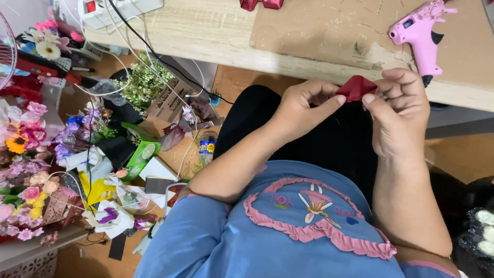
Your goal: The person repeatedly picks up small red fabric pieces, applies hot glue to the edges using a glue gun, and folds them into triangular shapes. They place the finished pieces on the table and continue the process with additional fabric pieces.
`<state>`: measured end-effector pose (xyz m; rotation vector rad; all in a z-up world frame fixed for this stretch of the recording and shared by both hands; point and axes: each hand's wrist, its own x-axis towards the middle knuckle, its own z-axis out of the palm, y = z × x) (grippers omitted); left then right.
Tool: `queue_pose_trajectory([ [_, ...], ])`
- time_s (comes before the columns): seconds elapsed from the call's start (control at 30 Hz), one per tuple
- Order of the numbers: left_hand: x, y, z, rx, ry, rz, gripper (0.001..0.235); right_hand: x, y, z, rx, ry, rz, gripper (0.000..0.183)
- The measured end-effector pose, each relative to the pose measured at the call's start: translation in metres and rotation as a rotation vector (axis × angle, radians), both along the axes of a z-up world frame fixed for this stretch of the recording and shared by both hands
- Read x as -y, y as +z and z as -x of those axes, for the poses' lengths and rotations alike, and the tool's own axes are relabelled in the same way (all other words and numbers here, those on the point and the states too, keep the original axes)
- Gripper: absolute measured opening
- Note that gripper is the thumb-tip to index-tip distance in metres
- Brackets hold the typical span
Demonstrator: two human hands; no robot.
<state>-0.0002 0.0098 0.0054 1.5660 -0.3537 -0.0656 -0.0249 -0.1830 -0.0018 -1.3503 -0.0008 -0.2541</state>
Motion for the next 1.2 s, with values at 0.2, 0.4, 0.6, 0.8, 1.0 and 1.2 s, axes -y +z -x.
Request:
queue_pose_trajectory([
  [0.2,-0.005,0.013,-0.001,0.042,0.022,-0.045,0.006,0.005,0.006,0.0,-0.009,0.113,-0.062,0.041],
  [0.4,-0.004,0.013,0.001,0.078,0.027,-0.072,0.005,0.005,0.003,0.001,0.006,0.115,0.01,0.046],
  [0.6,-0.004,0.015,0.001,0.143,0.032,-0.049,0.007,-0.001,0.006,0.003,-0.03,0.049,0.037,0.046],
  [0.8,-0.002,0.01,0.001,0.186,0.049,-0.077,0.007,-0.001,-0.004,0.001,0.011,0.035,0.01,0.049],
  [1.0,-0.002,0.013,0.0,0.293,0.054,-0.118,0.012,-0.004,-0.01,0.001,0.078,0.02,-0.015,0.045],
  [1.2,-0.003,0.016,0.0,0.36,0.067,-0.156,0.006,-0.007,-0.011,0.003,0.104,0.061,0.018,0.04],
])
